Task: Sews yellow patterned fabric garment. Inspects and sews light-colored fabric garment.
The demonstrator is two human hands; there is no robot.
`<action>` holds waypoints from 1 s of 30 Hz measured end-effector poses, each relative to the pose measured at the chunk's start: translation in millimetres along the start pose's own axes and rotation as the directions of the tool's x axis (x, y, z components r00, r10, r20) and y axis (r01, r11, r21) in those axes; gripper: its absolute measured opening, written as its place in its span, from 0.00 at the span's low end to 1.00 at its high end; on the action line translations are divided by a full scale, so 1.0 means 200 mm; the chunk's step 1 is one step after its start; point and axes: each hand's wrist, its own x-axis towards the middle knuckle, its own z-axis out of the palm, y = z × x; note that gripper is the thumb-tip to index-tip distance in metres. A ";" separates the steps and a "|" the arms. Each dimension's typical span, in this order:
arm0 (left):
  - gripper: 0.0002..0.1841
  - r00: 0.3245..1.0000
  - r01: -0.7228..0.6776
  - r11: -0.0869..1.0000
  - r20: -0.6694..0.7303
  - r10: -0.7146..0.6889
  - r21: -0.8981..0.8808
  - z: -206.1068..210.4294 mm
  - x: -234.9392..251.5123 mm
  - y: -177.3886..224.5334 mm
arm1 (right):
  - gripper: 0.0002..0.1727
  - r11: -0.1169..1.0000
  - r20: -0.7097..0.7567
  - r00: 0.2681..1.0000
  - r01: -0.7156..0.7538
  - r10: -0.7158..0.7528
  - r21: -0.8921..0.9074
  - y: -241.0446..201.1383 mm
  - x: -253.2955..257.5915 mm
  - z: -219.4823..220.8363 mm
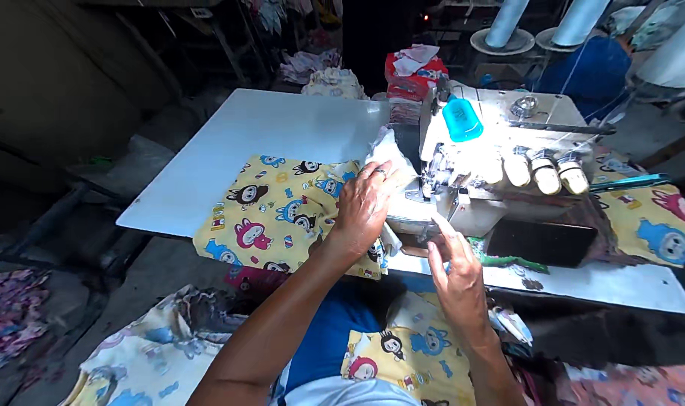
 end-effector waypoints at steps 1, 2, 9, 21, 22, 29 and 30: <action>0.24 1.000 0.017 1.000 -0.006 -0.018 -0.007 -0.02 -0.04 0.01 | 0.21 1.000 0.009 1.000 0.001 -0.001 0.011 -0.01 -0.01 0.00; 0.25 1.000 0.025 0.999 -0.019 -0.025 -0.021 -0.03 -0.08 0.02 | 0.21 1.000 0.019 1.000 0.010 -0.010 0.021 -0.01 -0.02 0.00; 0.24 0.990 0.049 0.989 -0.124 -0.066 -0.142 0.02 -0.31 0.02 | 0.23 0.973 0.113 0.989 0.066 -0.093 0.220 -0.08 0.00 0.04; 0.13 0.984 0.180 0.815 0.093 -0.155 -0.551 0.03 -0.50 -0.14 | 0.12 0.916 -0.011 0.981 -0.175 0.192 0.360 0.11 0.01 0.04; 0.13 0.966 0.240 0.815 0.046 -0.254 -0.527 0.03 -0.46 -0.19 | 0.13 0.911 -0.001 0.980 -0.184 0.198 0.368 0.12 0.00 0.03; 0.15 0.941 0.319 0.868 0.235 -0.243 -0.381 0.15 -0.08 -0.43 | 0.26 0.729 0.305 0.915 -0.397 0.265 0.558 -0.04 -0.18 -0.04; 0.17 0.946 0.294 0.876 0.249 -0.209 -0.383 0.11 -0.01 -0.44 | 0.29 0.694 0.370 0.892 -0.439 0.260 0.571 -0.06 -0.22 -0.05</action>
